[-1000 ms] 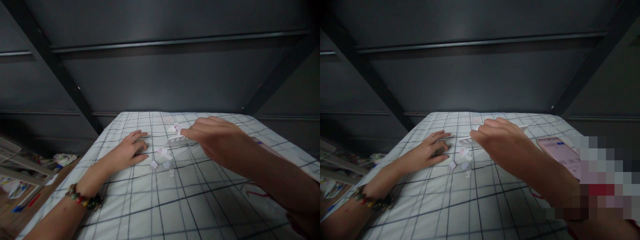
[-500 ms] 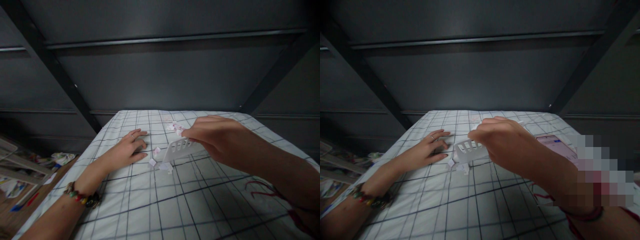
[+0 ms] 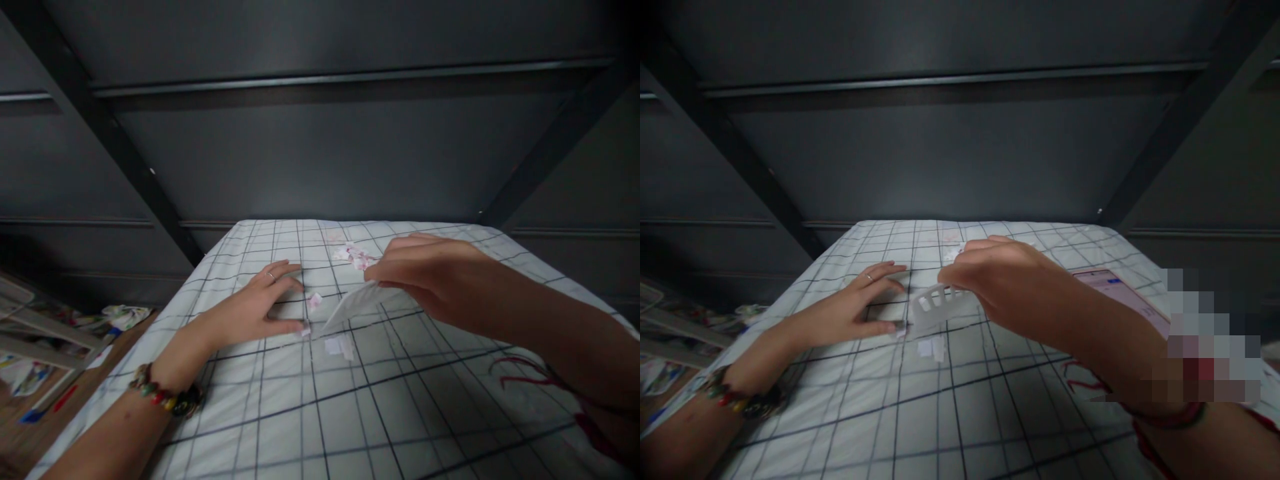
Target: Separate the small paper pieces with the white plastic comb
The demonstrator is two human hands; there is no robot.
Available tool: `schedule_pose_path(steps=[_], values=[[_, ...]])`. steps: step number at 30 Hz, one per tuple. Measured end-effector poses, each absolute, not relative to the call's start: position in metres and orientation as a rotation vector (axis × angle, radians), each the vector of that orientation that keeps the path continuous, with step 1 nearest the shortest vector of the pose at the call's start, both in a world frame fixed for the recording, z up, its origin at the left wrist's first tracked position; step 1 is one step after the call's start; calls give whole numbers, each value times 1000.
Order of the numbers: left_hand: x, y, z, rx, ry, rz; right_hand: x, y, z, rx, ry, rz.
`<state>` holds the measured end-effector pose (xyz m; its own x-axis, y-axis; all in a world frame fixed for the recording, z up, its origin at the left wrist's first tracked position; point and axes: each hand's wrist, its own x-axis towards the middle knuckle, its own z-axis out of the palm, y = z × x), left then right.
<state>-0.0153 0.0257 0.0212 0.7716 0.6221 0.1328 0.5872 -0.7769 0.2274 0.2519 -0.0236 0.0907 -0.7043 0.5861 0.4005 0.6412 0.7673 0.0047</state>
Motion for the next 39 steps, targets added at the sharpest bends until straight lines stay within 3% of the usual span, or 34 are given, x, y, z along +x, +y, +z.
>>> schedule_pose_path(steps=[14,19,26,39], values=[[1,3,15,2721,711,171,261,-70,89,-1175,-2608,-52],[12,-7,15,2785,588,93,263,-93,91,-1197,-2574,-213],[22,-20,22,2836,461,48,270,-134,86,-1033,-2664,-204],[46,-53,19,2917,66,-47,292,-211,96,-1210,-2599,-399]])
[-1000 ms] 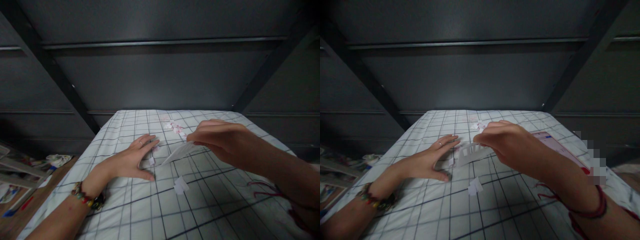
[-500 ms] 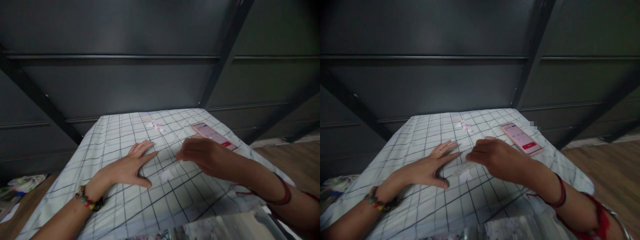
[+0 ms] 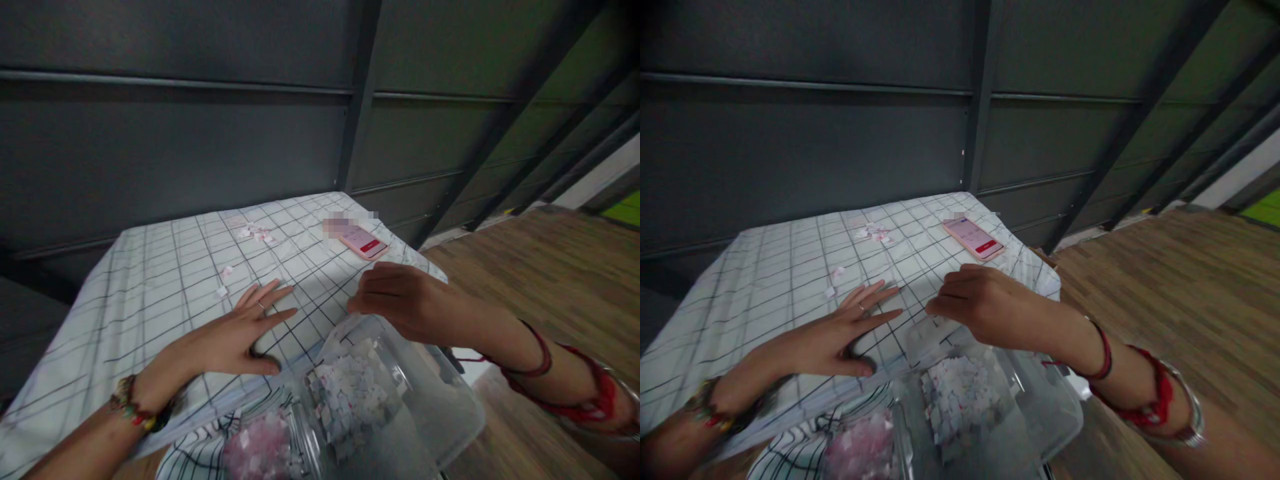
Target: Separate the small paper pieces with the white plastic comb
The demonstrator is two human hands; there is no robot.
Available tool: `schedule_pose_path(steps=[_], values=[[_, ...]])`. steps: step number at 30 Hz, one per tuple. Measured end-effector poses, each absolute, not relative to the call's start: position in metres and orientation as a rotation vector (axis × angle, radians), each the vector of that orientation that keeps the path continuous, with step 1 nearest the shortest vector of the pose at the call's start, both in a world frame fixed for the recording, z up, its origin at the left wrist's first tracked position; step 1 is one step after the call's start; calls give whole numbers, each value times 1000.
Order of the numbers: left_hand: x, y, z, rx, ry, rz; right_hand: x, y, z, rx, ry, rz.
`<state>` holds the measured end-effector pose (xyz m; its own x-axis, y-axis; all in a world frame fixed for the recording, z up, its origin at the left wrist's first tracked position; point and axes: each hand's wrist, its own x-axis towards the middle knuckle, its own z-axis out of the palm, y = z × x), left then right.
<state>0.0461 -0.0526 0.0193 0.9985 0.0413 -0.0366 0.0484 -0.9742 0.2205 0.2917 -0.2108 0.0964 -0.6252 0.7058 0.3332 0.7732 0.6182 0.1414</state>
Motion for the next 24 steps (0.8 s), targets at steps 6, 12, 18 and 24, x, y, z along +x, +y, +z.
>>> schedule_pose_path(steps=[6,12,18,24], values=[[45,-48,18,2932,72,21,299,-226,96,-1252,-2597,-415],[27,-16,19,2991,464,174,296,-182,101,-1334,-2440,-458],[-16,23,17,2893,1077,75,256,-91,98,-1383,-2454,-489],[-28,27,15,2803,1219,0,224,-30,81,-1337,-2453,-543]])
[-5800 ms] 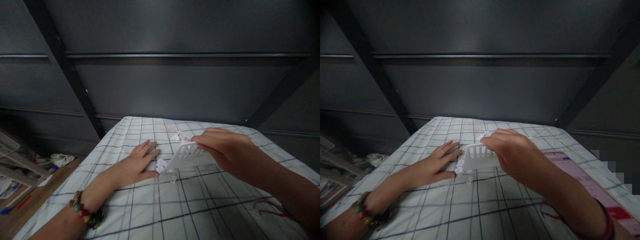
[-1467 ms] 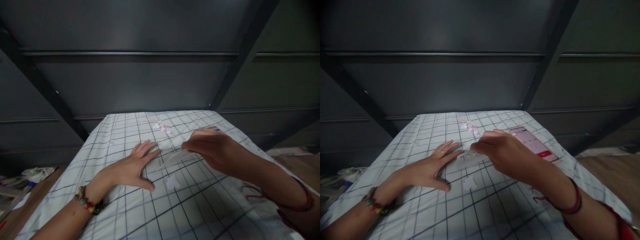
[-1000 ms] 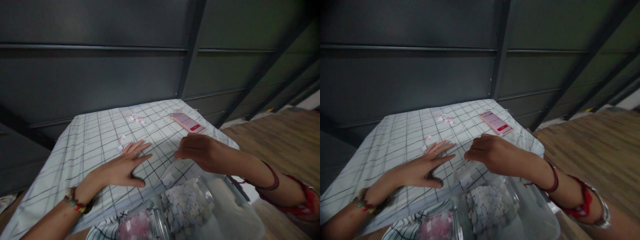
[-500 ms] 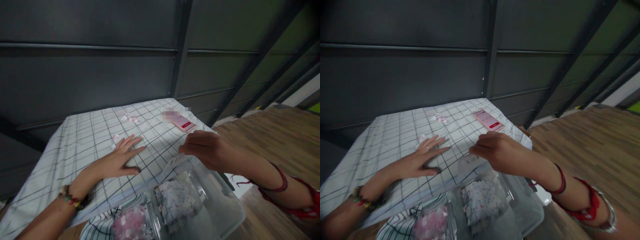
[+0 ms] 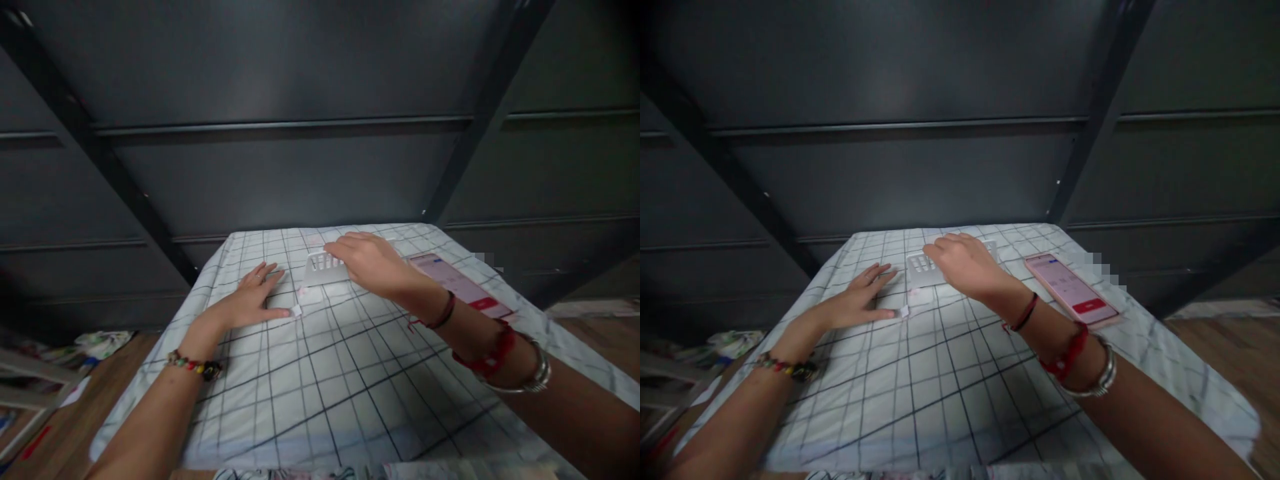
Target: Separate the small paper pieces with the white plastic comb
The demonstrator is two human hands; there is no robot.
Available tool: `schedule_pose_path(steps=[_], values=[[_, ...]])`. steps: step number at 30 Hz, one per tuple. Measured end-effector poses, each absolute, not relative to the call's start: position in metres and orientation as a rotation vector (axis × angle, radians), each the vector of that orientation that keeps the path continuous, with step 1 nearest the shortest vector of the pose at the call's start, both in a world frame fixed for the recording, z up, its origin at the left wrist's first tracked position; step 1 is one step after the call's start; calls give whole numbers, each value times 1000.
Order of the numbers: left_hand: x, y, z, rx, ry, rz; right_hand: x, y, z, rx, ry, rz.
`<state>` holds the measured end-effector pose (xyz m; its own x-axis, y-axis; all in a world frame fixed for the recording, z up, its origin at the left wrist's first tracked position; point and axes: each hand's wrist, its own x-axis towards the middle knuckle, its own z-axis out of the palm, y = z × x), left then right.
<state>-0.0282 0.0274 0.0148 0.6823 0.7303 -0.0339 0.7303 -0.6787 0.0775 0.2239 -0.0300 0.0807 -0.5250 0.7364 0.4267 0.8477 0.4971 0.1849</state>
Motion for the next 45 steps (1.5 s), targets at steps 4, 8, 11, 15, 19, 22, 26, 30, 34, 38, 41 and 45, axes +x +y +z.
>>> schedule_pose_path(steps=[4,8,11,15,19,22,26,30,34,38,41,45], values=[[-25,26,11,2822,1156,34,225,-12,71,-1317,-2457,-560],[-23,24,11,2861,1081,93,240,-12,66,-1284,-2442,-600],[-21,23,12,2898,1003,172,250,-15,62,-1192,-2426,-701],[-21,24,13,2931,937,279,256,-20,61,-1124,-2417,-655],[-21,25,12,2938,917,306,259,-24,67,-1012,-2345,-634],[-19,24,12,2924,936,277,261,-26,71,-982,-2341,-619],[-18,23,12,2920,935,267,261,-27,73,-1005,-2485,-521],[-18,24,13,2921,925,304,261,-28,74,-1024,-2487,-549],[-18,24,14,2920,915,317,261,-29,76,-992,-2436,-582],[-18,24,13,2934,917,321,261,-31,77,-989,-2502,-525],[-18,25,13,2944,912,324,265,-31,77,-1024,-2499,-543],[-17,24,14,2943,905,307,270,-32,77,-1040,-2471,-569]])
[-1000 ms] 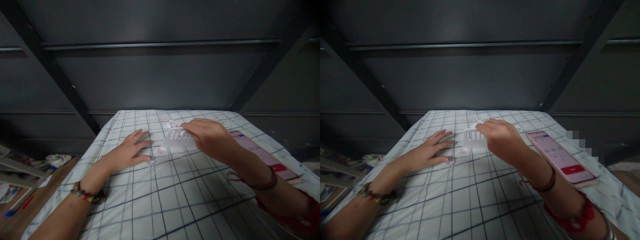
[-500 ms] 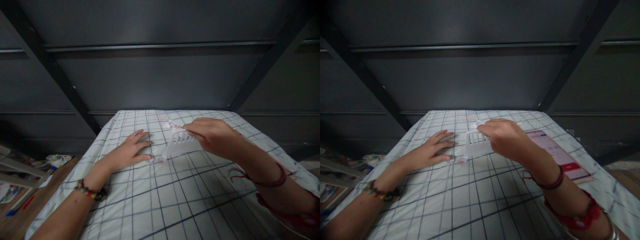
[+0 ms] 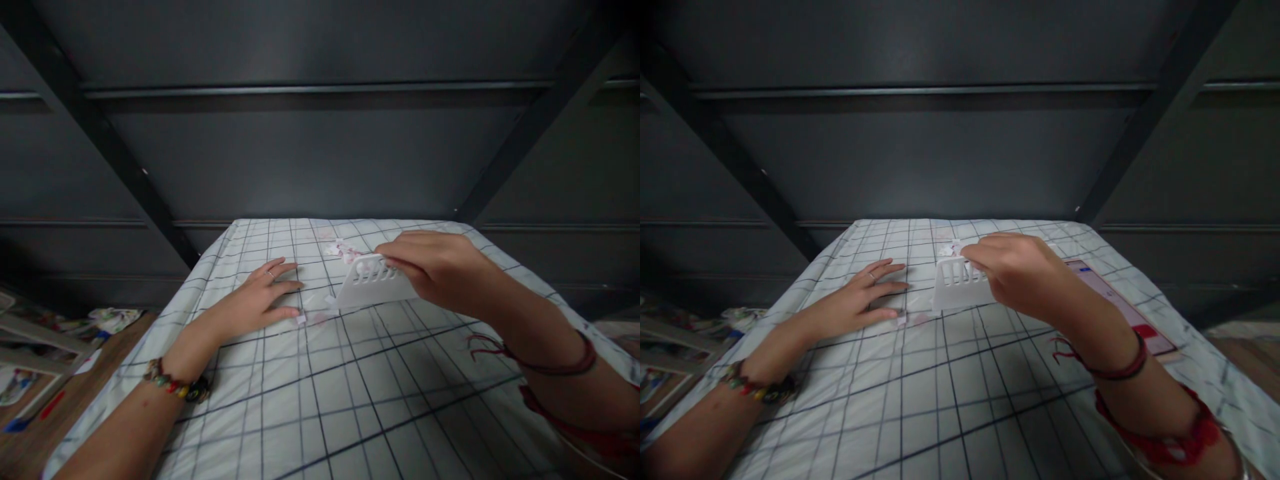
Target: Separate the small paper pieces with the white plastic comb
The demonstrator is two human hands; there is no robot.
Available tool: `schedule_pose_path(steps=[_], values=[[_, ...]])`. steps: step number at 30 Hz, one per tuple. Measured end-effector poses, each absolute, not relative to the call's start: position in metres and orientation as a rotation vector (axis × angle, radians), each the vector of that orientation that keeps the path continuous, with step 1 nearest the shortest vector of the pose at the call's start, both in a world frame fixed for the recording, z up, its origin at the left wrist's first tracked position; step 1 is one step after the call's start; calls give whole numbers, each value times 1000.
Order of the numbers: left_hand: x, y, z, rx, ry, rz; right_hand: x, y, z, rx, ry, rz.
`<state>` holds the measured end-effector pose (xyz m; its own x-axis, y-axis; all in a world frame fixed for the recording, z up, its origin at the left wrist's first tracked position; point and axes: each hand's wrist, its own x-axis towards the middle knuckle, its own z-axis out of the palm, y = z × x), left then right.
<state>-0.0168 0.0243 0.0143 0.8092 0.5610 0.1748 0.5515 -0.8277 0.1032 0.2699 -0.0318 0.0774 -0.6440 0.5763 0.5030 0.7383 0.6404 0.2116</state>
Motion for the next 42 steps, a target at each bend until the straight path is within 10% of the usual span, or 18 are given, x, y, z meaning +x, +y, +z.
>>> schedule_pose_path(steps=[42], values=[[11,10,16,3053,602,276,278,-31,79,-1000,-2449,-579]])
